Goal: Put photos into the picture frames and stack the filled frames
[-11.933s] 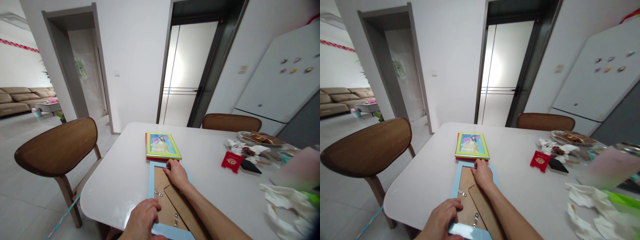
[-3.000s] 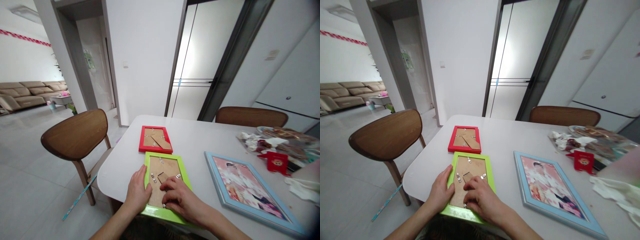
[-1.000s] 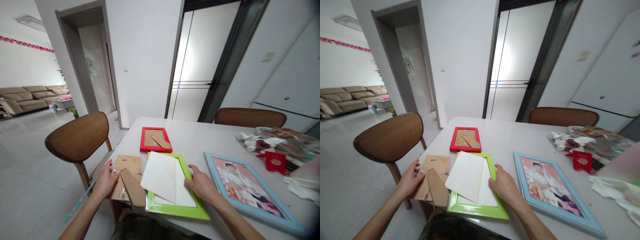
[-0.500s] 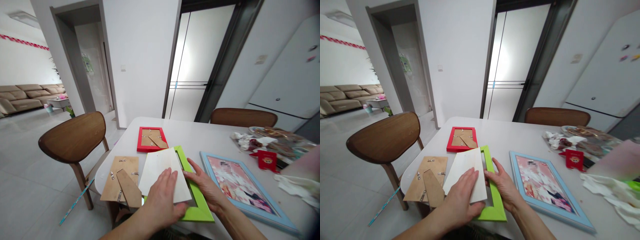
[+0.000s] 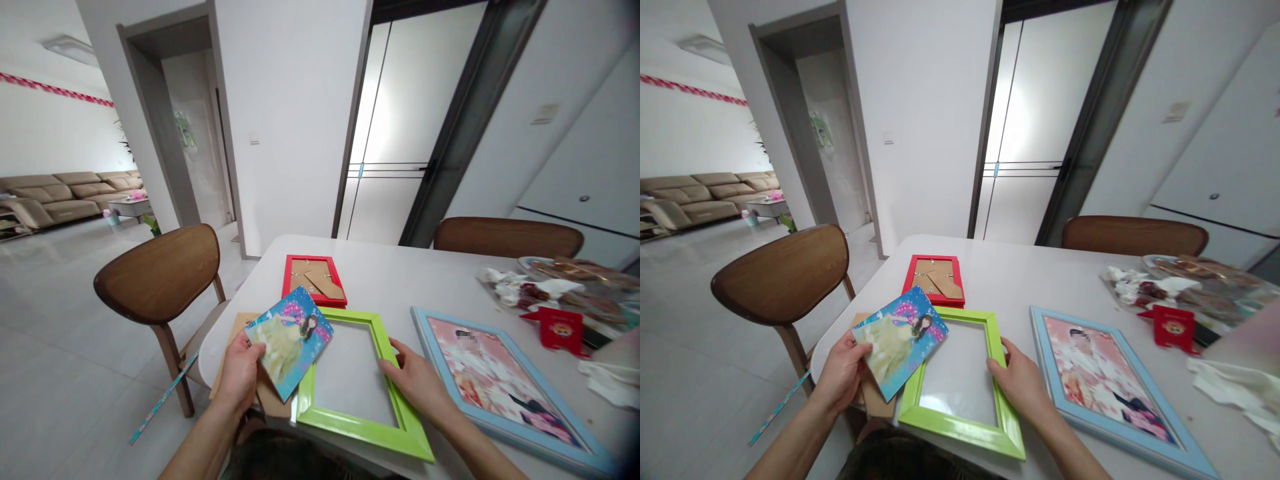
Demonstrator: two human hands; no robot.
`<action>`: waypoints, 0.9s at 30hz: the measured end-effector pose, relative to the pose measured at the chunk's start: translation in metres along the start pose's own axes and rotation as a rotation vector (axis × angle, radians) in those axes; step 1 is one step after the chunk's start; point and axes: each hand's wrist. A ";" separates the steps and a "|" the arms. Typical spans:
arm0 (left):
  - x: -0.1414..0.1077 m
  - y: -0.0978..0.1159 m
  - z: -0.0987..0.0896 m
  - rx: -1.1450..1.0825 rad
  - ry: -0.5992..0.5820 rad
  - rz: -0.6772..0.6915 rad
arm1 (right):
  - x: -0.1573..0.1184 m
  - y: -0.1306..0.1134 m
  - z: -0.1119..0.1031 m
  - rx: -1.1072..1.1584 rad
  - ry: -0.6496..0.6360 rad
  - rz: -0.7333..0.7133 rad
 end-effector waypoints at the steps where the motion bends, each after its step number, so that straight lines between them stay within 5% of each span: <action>1: -0.001 -0.002 -0.001 -0.028 0.007 -0.013 | 0.001 0.002 0.000 -0.118 0.024 -0.049; 3: -0.004 -0.004 0.002 -0.073 0.019 -0.034 | 0.000 0.001 0.001 -0.227 0.070 -0.158; 6: -0.011 -0.003 0.012 -0.197 0.032 -0.084 | -0.010 -0.012 0.004 -0.074 0.073 -0.246; 11: -0.020 0.004 0.039 -0.443 0.091 -0.161 | -0.036 -0.049 0.024 0.835 -0.436 0.125; 14: -0.026 0.008 0.051 -0.533 0.074 -0.209 | -0.042 -0.065 0.039 1.167 -0.582 0.224; 21: -0.034 0.008 0.057 -0.606 0.059 -0.256 | -0.026 -0.066 0.052 1.274 -0.311 0.173; 27: -0.036 0.025 0.065 -0.655 -0.008 -0.226 | -0.044 -0.067 0.055 1.368 -0.776 0.361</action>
Point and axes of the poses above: each hand's wrist, its own x-axis towards the middle knuckle, its own z-axis out of the palm, y = z × x, and after that the axes turned 9 degrees about x, right-handed
